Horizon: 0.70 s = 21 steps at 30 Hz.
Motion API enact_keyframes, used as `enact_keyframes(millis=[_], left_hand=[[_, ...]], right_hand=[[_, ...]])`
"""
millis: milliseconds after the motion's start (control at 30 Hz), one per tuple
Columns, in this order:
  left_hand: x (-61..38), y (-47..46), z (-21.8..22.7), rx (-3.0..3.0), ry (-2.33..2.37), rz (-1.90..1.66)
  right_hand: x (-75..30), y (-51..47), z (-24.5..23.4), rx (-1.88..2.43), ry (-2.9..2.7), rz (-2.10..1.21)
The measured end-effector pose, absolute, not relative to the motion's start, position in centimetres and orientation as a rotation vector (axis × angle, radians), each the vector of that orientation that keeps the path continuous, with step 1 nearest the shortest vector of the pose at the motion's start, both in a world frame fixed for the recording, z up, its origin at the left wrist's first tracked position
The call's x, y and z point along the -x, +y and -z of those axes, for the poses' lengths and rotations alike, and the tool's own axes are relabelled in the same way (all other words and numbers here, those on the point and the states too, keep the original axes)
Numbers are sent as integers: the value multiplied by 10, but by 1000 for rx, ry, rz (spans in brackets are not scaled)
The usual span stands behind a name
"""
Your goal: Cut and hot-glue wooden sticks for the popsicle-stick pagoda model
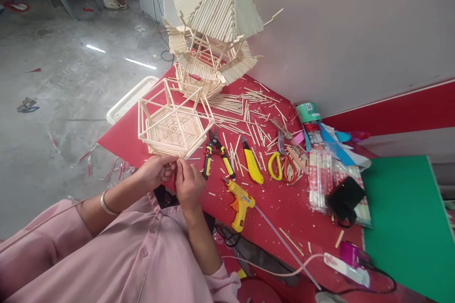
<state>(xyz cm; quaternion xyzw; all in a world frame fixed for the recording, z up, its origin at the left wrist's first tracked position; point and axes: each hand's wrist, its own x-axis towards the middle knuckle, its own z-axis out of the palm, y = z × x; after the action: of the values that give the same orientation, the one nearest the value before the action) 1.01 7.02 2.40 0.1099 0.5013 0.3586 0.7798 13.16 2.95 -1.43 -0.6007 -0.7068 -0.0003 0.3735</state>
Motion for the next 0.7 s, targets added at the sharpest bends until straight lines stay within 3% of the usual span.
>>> enact_keyframes(millis=[700], left_hand=[[-10, 70, -26, -245, 1095, -765]], right_hand=[[-129, 32, 10, 1554, -1676, -91]])
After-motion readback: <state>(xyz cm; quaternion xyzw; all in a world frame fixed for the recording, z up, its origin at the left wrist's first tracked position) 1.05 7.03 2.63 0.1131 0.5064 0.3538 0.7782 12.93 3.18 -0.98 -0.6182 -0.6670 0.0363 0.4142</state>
